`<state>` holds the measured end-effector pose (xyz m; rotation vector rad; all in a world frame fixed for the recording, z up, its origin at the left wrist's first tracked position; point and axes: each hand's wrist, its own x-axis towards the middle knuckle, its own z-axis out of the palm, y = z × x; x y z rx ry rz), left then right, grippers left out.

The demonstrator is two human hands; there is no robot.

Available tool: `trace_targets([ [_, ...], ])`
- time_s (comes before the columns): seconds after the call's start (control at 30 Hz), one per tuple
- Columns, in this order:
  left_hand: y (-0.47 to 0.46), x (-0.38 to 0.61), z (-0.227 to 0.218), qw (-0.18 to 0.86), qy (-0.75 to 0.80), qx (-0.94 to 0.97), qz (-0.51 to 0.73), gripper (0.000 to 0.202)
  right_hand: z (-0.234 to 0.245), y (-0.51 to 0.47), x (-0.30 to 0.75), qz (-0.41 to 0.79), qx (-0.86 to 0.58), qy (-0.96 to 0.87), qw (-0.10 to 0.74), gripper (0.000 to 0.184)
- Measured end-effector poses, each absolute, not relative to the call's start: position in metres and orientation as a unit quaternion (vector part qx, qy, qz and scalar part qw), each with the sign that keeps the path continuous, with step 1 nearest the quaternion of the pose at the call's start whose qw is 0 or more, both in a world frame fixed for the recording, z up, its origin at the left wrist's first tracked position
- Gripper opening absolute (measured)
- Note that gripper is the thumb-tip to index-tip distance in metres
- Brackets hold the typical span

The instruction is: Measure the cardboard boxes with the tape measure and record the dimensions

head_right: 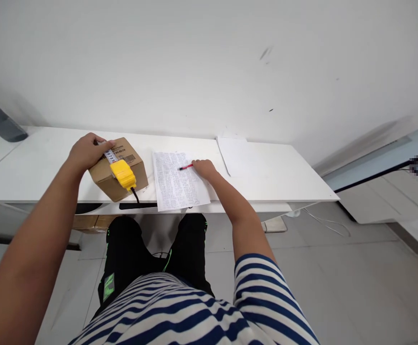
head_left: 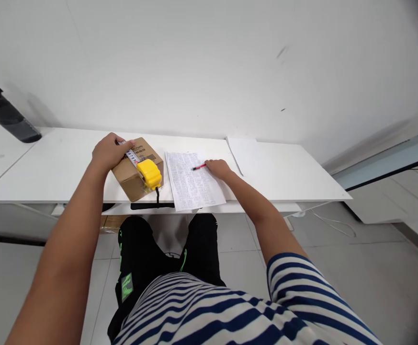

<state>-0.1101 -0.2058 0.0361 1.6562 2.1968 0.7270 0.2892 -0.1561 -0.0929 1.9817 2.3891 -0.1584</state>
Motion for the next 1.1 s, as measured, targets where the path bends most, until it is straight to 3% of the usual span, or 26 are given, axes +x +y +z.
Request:
trace_targets([
  [0.1, -0.204, -0.109, 0.036, 0.133, 0.774, 0.572, 0.235, 0.029, -0.112, -0.167, 0.296, -0.041, 0.639, 0.765, -0.072, 0.041],
  [0.23, -0.200, -0.110, 0.033, 0.111, 0.787, 0.568, 0.215, 0.029, -0.145, -0.193, 0.302, -0.133, 0.620, 0.659, -0.406, 0.037],
  [0.33, -0.198, -0.110, 0.031, 0.108, 0.781, 0.571, 0.227, 0.034, -0.156, -0.207, 0.305, -0.214, 0.589, 0.581, -0.520, 0.037],
  [0.4, -0.197, -0.111, 0.030, 0.107, 0.783, 0.566, 0.234, 0.035, -0.155, -0.210, 0.307, -0.280, 0.566, 0.564, -0.532, 0.041],
  [0.53, -0.195, -0.110, 0.029, 0.093, 0.785, 0.564, 0.238, 0.035, -0.147, -0.210, 0.309, -0.388, 0.529, 0.587, -0.475, 0.049],
  [1.1, -0.196, -0.102, 0.028, 0.101, 0.791, 0.563, 0.220, 0.035, -0.139, -0.214, 0.308, -0.373, 0.572, 0.570, -0.457, 0.041],
])
